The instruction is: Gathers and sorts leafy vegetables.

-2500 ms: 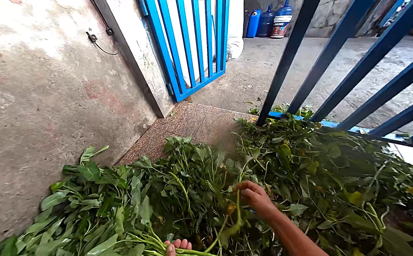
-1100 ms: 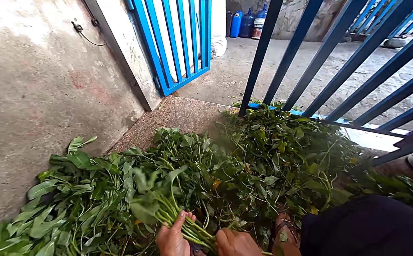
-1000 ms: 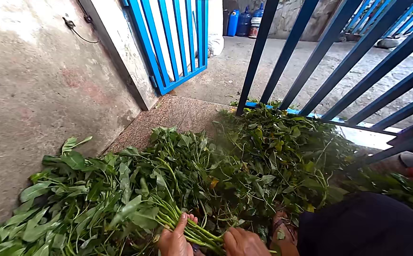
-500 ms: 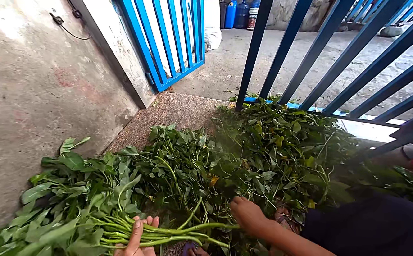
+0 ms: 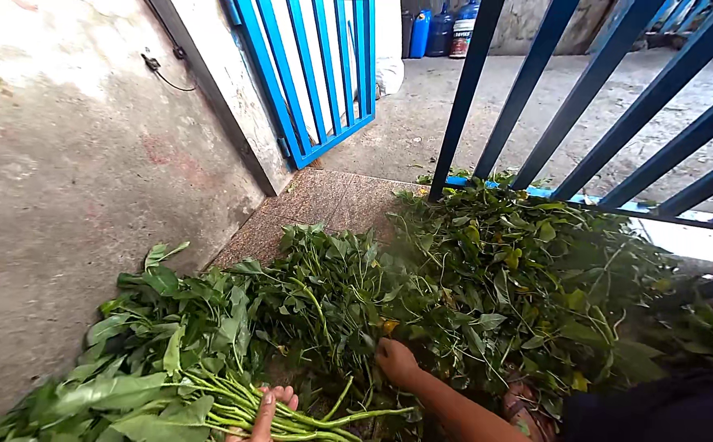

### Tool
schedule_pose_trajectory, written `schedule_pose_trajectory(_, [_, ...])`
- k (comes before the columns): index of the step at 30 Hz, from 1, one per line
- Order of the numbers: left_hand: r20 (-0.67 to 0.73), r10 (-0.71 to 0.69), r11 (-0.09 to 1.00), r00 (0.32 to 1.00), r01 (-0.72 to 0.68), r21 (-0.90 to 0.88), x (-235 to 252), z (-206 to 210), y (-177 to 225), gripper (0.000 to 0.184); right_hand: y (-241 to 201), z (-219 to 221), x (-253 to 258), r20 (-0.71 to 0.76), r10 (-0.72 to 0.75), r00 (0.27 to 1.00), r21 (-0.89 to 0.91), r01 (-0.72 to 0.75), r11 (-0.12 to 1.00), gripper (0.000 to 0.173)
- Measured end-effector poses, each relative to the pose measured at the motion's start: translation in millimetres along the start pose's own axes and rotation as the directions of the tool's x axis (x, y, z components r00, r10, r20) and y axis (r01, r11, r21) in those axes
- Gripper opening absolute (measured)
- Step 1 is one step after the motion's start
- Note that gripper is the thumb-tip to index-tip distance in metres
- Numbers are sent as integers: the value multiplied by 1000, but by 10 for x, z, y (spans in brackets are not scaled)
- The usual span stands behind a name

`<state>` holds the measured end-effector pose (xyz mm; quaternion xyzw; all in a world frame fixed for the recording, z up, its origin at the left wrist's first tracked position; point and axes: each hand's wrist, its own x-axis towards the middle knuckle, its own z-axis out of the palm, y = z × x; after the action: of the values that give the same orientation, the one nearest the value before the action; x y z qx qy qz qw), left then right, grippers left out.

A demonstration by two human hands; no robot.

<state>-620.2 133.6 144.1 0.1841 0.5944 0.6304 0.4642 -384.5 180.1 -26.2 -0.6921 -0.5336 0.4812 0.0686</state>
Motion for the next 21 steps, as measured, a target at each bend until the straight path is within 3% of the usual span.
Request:
schedule_pose_trajectory(3, [-2, -52, 999, 999, 52, -6, -17, 11, -22, 12, -48, -161, -339, -140, -151, 979, 375, 194, 907, 29])
schedule_pose_trajectory(4, [-4, -61, 998, 998, 61, -2, -19, 16, -27, 12, -62, -206, -442, -141, -127, 982, 526, 183, 830, 27])
schedule_pose_trajectory(6, [0, -61, 998, 998, 61, 5, -23, 12, -60, 12, -50, -295, -567, -29, 18, 999, 742, 9, 670, 23])
schedule_pose_trajectory(8, [6, -66, 998, 998, 66, 4, -43, 35, -69, 12, 13, -371, -622, 54, 110, 992, 813, -108, 573, 25])
schedule_pose_trajectory(12, [17, -90, 996, 996, 90, 30, -105, 88, -72, 13, 158, -416, -770, 129, -28, 991, 944, -114, 309, 34])
schedule_pose_trajectory(18, [44, -186, 980, 982, 181, 84, -204, 190, -163, 20, 180, -354, -1023, 169, -392, 904, 981, -117, 154, 26])
schedule_pose_trajectory(21, [42, -178, 983, 983, 175, 55, -194, 182, -167, 18, 133, -343, -1115, 148, -500, 853, 985, -81, 152, 19])
